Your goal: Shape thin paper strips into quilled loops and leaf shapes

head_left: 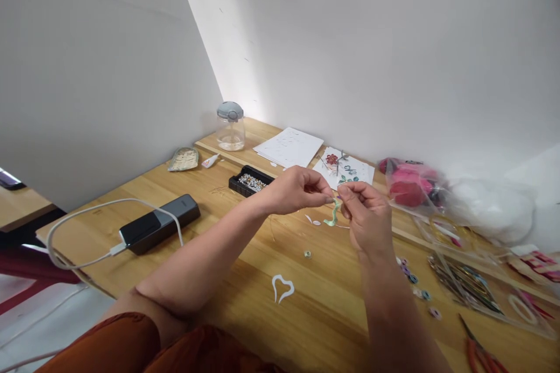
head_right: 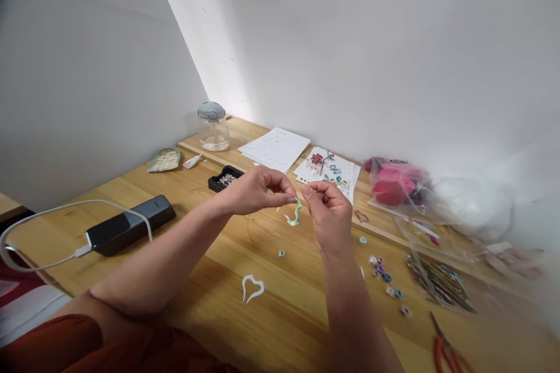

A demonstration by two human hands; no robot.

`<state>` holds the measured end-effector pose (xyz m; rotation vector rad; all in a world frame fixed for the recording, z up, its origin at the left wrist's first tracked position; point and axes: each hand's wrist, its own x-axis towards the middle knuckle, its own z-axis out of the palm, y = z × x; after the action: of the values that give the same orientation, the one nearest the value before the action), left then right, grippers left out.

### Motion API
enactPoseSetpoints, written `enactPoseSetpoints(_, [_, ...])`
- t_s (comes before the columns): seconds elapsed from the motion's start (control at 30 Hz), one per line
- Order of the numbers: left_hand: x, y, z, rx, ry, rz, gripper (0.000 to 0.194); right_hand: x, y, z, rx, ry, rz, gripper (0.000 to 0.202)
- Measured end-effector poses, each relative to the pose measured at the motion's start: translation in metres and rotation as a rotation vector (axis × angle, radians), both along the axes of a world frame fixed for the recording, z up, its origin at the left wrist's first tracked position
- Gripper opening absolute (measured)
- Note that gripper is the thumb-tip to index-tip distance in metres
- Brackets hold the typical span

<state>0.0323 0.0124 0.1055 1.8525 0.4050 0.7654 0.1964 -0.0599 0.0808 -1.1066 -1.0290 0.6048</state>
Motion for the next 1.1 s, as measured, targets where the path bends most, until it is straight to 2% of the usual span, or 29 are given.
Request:
enactPoseSetpoints(0.13, [0.003,0.002,-0.002,-0.175,-0.149,-0.002,0.020,-0.005,0.006,-0.008,-0.125,0.291,0.140,0.024])
enactPoseSetpoints(0.27, [0.008,0.005,-0.007,-0.263,-0.247,0.107,0.021,-0.016,0.007,-0.013,-0.232,0.611,0.356,0.027])
enactPoseSetpoints(0.37, [0.012,0.007,-0.011,-0.243,-0.309,0.224,0.019,-0.025,0.005,-0.013,-0.269,0.760,0.461,0.024])
enactPoseSetpoints(0.53, [0.016,0.007,-0.013,-0.056,-0.350,0.462,0.011,-0.038,0.002,-0.012,-0.289,0.848,0.454,0.023])
enactPoseSetpoints(0.67, [0.015,0.006,-0.014,0.211,-0.299,0.605,0.004,-0.043,0.000,-0.012,-0.247,0.700,0.390,0.024])
enactPoseSetpoints(0.73, [0.013,0.006,-0.012,0.326,-0.224,0.602,0.006,-0.042,-0.001,-0.012,-0.188,0.521,0.301,0.024])
enactPoseSetpoints(0.83, [0.008,0.005,-0.008,0.423,-0.064,0.527,0.008,-0.033,-0.003,-0.009,-0.086,0.159,0.099,0.020])
enactPoseSetpoints(0.97, [0.003,0.002,-0.003,0.339,0.089,0.359,0.010,-0.016,-0.008,-0.002,0.000,-0.202,-0.090,0.016])
enactPoseSetpoints(1.1, [0.001,0.000,-0.003,0.169,0.081,0.125,0.010,-0.003,-0.006,0.001,0.026,-0.214,-0.121,0.015])
